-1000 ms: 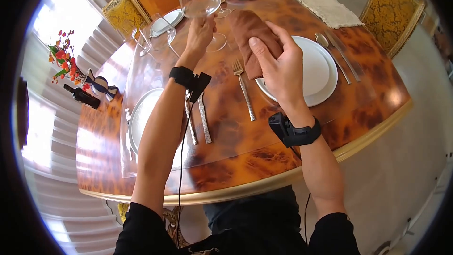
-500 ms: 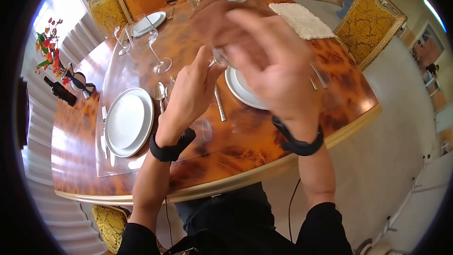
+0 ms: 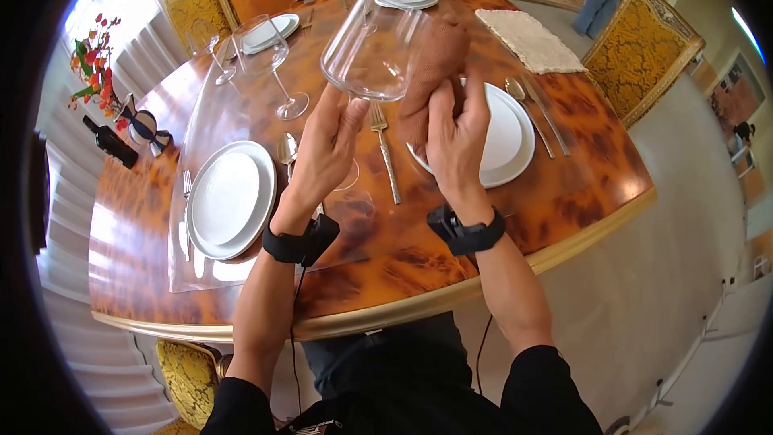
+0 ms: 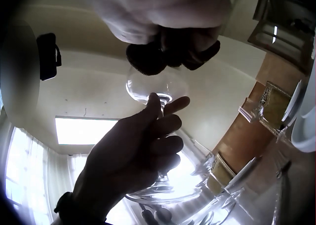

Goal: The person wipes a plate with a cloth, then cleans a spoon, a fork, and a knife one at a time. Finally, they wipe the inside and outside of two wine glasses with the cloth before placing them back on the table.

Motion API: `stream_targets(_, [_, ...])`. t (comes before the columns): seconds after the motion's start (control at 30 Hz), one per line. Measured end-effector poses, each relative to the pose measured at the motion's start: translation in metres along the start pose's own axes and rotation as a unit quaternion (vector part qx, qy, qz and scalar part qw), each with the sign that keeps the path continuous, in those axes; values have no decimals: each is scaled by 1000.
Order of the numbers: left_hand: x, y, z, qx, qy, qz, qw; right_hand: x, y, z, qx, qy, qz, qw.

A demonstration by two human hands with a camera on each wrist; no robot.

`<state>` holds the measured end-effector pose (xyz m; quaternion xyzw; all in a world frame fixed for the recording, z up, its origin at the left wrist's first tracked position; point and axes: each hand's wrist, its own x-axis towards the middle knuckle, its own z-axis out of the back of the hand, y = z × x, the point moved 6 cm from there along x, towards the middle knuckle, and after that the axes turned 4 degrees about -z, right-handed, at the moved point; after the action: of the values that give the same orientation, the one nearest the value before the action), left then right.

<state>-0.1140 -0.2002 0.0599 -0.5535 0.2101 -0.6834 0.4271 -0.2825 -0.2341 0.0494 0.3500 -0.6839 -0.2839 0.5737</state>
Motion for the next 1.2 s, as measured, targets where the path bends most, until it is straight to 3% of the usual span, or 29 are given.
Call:
stream_targets(0.03, [1, 3, 4, 1, -6, -8, 1000, -4, -8, -7, 16, 35, -53, 998])
stream_targets(0.07, [3, 8, 8, 1, -13, -16, 1000, -8, -13, -13, -13, 51, -32, 998])
stream_targets(0.17, [2, 12, 10, 3, 1, -21, 1000, -2, -38, -23, 89, 117, -188, 971])
stream_targets(0.2, [2, 12, 7, 8, 6, -29, 1000, 5, -49, -22, 155, 110, -254, 948])
stream_targets(0.3, [2, 12, 2, 27, 28, -43, 998, 35, -60, -4, 233, 109, -315, 913])
stream_targets(0.4, [0, 22, 4, 44, 45, -21, 998, 49, -42, -7, 295, 70, -288, 908])
stream_targets(0.53, [3, 31, 4, 54, 40, -27, 997, 39, -64, -4, 307, 84, -310, 896])
stream_targets(0.63, [2, 35, 3, 42, 33, -34, 998, 38, -61, -1, 248, 104, -251, 930])
stream_targets(0.73, [3, 36, 2, 37, 29, -34, 998, 34, -57, 2, 102, 77, -177, 976])
stream_targets(0.8, [3, 34, 4, 52, 35, -17, 998, 33, -53, 3, 73, 76, -150, 983])
stream_targets(0.9, [4, 33, 7, 55, 11, -80, 995, 37, -51, 7, 50, 76, -132, 987])
stream_targets(0.97, [4, 30, 11, 101, 25, -63, 993, 43, -50, 12, 52, 63, -96, 992])
stream_targets(1.0, [4, 28, 12, 123, 33, -56, 990, 46, -47, 22, 38, 53, -130, 989])
stream_targets(1.07, [4, 21, 15, 140, 43, -54, 988, 64, -36, 40, 39, 57, -120, 990])
stream_targets(1.1, [4, 20, 16, 149, 49, -51, 986, 76, -29, 49, 52, 63, -75, 994])
stream_targets(1.17, [3, 24, 16, 152, 44, -50, 986, 89, -18, 67, 102, 118, -90, 984])
stream_targets(1.2, [3, 25, 16, 152, 40, -49, 986, 91, -8, 74, 64, 172, -113, 977])
